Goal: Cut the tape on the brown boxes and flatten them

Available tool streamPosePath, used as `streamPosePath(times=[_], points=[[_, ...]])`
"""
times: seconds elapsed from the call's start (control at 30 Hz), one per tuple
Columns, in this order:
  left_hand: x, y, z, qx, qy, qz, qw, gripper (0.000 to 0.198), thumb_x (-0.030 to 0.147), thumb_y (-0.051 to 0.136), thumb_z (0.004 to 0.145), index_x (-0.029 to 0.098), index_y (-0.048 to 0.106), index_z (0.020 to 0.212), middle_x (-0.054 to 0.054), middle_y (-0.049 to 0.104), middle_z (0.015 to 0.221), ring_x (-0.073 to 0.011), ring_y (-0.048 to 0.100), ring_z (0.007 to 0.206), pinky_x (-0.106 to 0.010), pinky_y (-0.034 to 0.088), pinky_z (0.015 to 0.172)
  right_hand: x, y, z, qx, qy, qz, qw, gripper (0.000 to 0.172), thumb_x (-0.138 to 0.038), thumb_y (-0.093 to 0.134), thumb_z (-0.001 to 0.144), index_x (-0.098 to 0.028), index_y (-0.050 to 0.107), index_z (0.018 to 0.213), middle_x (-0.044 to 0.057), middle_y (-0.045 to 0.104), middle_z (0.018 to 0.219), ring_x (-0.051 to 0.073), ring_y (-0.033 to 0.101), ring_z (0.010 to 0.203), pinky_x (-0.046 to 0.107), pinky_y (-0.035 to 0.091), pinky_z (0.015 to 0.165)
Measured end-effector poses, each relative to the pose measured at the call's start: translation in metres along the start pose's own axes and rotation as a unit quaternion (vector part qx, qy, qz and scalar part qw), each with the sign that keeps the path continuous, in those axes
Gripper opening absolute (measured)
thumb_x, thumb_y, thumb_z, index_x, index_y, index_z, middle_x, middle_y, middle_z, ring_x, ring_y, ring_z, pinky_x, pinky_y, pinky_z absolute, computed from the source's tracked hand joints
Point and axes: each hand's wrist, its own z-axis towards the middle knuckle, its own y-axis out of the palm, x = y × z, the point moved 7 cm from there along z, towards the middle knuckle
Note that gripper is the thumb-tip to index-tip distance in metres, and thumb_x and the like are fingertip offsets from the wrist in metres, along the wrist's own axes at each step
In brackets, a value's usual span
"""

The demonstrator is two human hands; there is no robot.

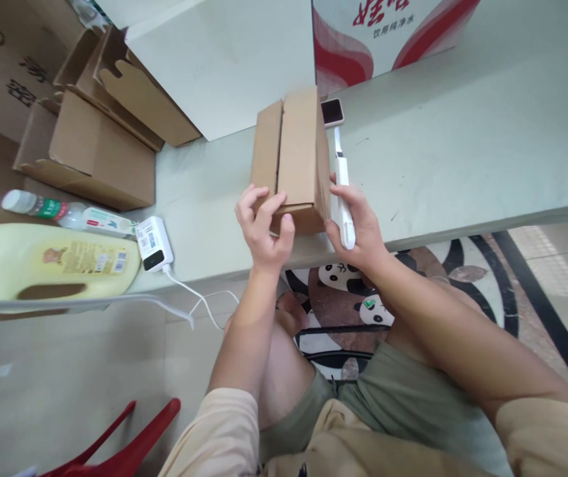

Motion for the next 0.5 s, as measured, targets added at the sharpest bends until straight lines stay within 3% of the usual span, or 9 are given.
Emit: streamPosePath(times=[0.13,0.2,0.27,0.37,0.5], points=[[-0.032,-0.018,-0.003,0.060,-0.097,-0.017,0.993,0.043,0.057,0.054,0.092,0.023,0.070,0.113,-0.008,0.060,0.119,-0.0252,0.059,0.122,-0.049,0.042,0.117,0.023,-0.002,-0.001,0.004,0.070,-0.041,0.997,0.053,-0.034,0.051,0.097,-0.025,0.037,0.147,0.015,0.054,0.150,0.032,0.051,0.144,0.057,0.048,0.116],[-0.053,-0.025,-0.007,0.085,-0.160,-0.058,0.982,0.046,0.061,0.055,0.089,0.024,0.068,0.113,-0.009,0.062,0.124,-0.0258,0.058,0.127,-0.047,0.042,0.117,0.036,0.000,-0.002,0.004,0.116,-0.059,0.992,0.057,-0.032,0.056,0.093,-0.026,0.037,0.147,0.014,0.056,0.147,0.032,0.060,0.133,0.054,0.055,0.107],[-0.073,-0.028,-0.014,0.105,-0.241,-0.135,0.955,0.048,0.063,0.056,0.085,0.026,0.064,0.115,-0.008,0.061,0.131,-0.0262,0.058,0.130,-0.044,0.048,0.111,0.048,0.007,-0.003,-0.011,0.168,-0.070,0.983,0.061,-0.029,0.060,0.089,-0.028,0.037,0.146,0.012,0.064,0.135,0.028,0.071,0.106,0.048,0.063,0.088],[-0.093,-0.022,-0.027,0.094,-0.364,-0.241,0.895,0.051,0.066,0.056,0.082,0.030,0.059,0.118,-0.008,0.060,0.137,-0.0257,0.062,0.123,-0.036,0.057,0.088,0.057,0.019,-0.004,-0.043,0.205,-0.070,0.975,0.063,-0.023,0.059,0.087,-0.031,0.036,0.145,0.005,0.071,0.108,0.020,0.066,0.070,0.037,0.061,0.061],[-0.095,-0.015,-0.035,0.080,-0.439,-0.295,0.845,0.056,0.070,0.061,0.076,0.031,0.058,0.116,-0.007,0.063,0.134,-0.0224,0.065,0.108,-0.028,0.053,0.071,0.047,0.023,0.000,-0.043,0.174,-0.050,0.983,0.057,-0.023,0.057,0.090,-0.031,0.038,0.143,0.001,0.067,0.093,0.017,0.061,0.062,0.033,0.057,0.056]])
